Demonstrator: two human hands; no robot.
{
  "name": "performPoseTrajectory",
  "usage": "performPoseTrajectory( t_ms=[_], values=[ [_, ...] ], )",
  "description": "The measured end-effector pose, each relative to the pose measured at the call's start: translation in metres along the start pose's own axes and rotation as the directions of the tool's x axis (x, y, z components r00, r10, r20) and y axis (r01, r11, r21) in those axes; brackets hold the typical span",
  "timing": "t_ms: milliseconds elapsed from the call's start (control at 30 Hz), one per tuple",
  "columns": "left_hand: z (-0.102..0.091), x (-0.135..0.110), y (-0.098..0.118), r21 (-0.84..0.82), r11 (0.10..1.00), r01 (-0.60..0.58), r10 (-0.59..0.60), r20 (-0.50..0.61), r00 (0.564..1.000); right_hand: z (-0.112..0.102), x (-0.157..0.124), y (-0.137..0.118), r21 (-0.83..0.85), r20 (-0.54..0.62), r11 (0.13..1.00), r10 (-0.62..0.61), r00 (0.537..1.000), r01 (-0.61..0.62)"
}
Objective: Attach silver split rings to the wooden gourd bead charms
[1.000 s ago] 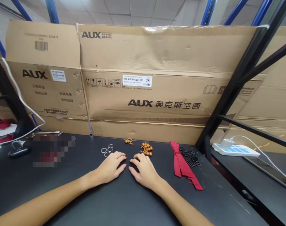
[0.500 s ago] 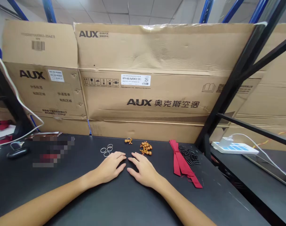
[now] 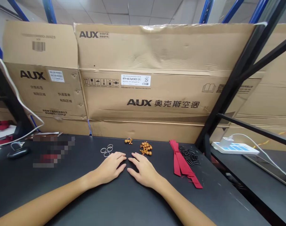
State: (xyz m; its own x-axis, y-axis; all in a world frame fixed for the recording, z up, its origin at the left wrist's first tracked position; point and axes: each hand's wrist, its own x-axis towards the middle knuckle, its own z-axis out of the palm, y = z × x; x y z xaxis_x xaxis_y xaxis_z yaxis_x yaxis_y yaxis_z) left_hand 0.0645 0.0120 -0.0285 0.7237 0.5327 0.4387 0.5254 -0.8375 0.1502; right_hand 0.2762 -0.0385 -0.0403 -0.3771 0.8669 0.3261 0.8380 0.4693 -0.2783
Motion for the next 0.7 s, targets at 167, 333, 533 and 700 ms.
performPoseTrajectory(
  t_ms=[167,333,533,700],
  values=[
    [-0.002,0.001,0.004,0.066,0.998,0.004,-0.006,0.034,0.999,-0.002,0.0,-0.001,-0.007,0.012,1.0,0.003,1.0,-0.003],
    [0.004,-0.002,0.01,0.195,0.981,0.013,-0.013,-0.001,1.0,-0.001,0.0,-0.002,-0.029,0.001,1.0,-0.005,1.0,0.005],
    [0.011,-0.004,0.014,0.293,0.953,0.077,-0.082,0.007,0.997,0.001,0.004,0.0,-0.129,-0.185,0.991,0.012,0.983,-0.037],
    [0.011,-0.004,0.01,0.214,0.977,-0.021,0.021,0.002,1.0,-0.006,0.007,0.011,-0.29,-0.307,0.914,0.191,0.932,-0.284]
  ],
)
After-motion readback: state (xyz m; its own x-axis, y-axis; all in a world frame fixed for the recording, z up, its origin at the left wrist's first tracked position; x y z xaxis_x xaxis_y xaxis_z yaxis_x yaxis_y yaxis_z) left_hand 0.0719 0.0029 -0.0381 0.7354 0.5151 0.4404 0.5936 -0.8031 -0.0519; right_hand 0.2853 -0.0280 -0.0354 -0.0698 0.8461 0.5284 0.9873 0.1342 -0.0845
